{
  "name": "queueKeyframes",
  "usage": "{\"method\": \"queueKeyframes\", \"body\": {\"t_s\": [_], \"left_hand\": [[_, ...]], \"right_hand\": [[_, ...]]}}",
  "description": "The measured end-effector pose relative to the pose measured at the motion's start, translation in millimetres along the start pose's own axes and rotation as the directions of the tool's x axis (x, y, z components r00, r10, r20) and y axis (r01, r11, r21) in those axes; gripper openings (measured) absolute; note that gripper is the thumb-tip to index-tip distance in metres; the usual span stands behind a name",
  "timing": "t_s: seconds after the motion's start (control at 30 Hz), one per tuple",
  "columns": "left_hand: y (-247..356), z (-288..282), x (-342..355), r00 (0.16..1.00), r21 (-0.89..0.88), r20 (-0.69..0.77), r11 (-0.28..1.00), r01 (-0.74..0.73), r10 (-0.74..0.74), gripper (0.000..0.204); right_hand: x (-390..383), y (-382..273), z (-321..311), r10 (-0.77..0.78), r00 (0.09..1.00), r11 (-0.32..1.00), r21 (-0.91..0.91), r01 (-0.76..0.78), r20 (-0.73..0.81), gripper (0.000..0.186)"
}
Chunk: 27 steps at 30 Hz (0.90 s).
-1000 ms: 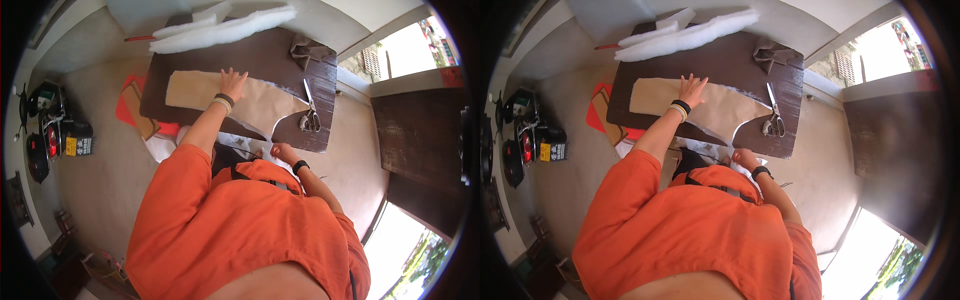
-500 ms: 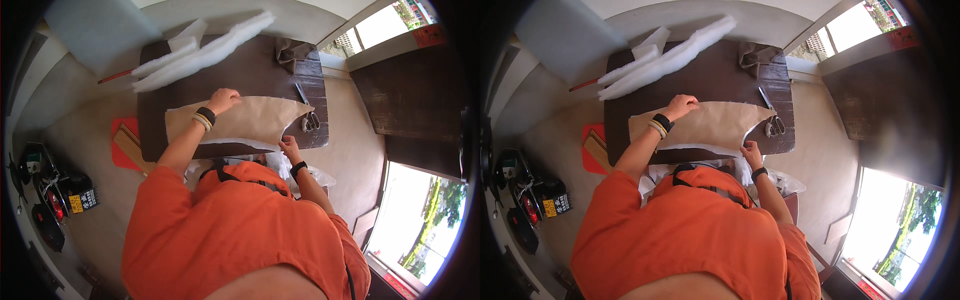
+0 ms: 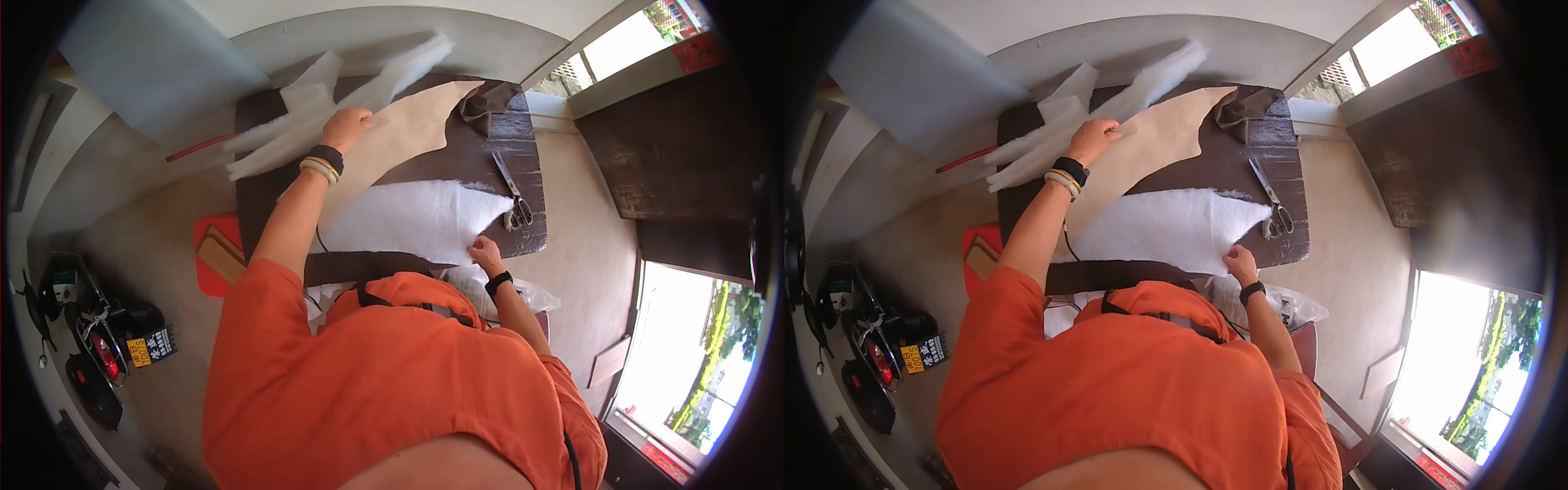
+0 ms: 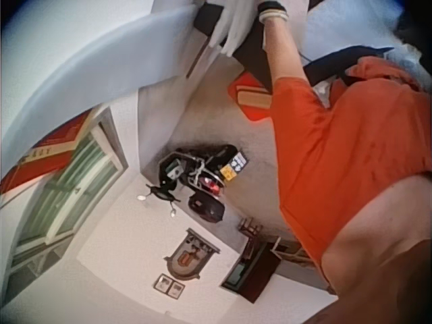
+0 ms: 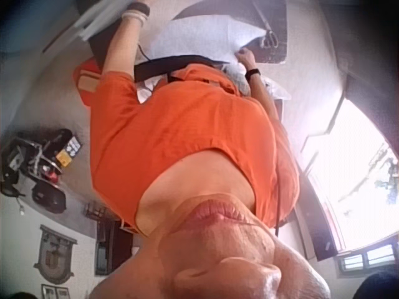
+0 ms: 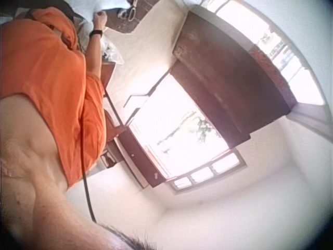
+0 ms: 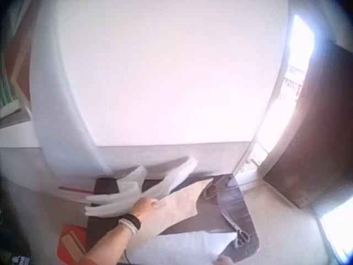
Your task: The person places a beige fabric piece on a white foam sheet and uses scissors to cut the foam around the fabric's outline. They trim the foam along the edges and remove excess pieces, leaving a foam shape matching the fabric.
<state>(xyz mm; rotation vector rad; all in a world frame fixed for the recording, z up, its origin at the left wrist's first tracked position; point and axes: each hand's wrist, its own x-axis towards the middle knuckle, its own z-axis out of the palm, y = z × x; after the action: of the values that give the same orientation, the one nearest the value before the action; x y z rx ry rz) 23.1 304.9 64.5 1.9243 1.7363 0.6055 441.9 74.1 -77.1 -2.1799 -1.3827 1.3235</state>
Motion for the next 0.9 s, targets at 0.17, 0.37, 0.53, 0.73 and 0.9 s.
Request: {"method": "queueKeyframes", "body": {"t_s": [0.17,0.37,0.53,0.73,0.9], "left_hand": [[-15.2,-6.3,8.2,0.992,-0.120,-0.038,0.986,0.119,-0.124,0.033],[-41.3,14.7,2.3,0.904,-0.364,0.412,0.889,0.276,-0.112,0.035],[-30.8,26.7,-7.1,0.990,0.045,0.053,0.991,0.127,-0.129,0.048],[-44.0,-1.8,3.4,0.889,0.422,-0.454,0.866,0.268,-0.055,0.086],[-66.2,-9.3,-3.3,0.905,0.481,-0.020,0.790,0.381,-0.424,0.062]], "right_hand": [[0.8,11.2,-61.2,-0.036,0.998,0.952,-0.303,0.049,0.049,0.022],[9.2,-14.1,-67.7,-0.066,0.912,0.993,0.118,0.020,0.404,0.018],[24.9,-51.7,-90.6,0.019,0.869,0.974,-0.205,0.096,0.495,0.021],[85.9,-134.9,-147.2,-0.430,0.896,0.841,-0.312,0.442,0.109,0.018],[176.0,-206.2,-130.6,-0.602,0.798,0.708,-0.475,0.523,-0.019,0.030]]}}
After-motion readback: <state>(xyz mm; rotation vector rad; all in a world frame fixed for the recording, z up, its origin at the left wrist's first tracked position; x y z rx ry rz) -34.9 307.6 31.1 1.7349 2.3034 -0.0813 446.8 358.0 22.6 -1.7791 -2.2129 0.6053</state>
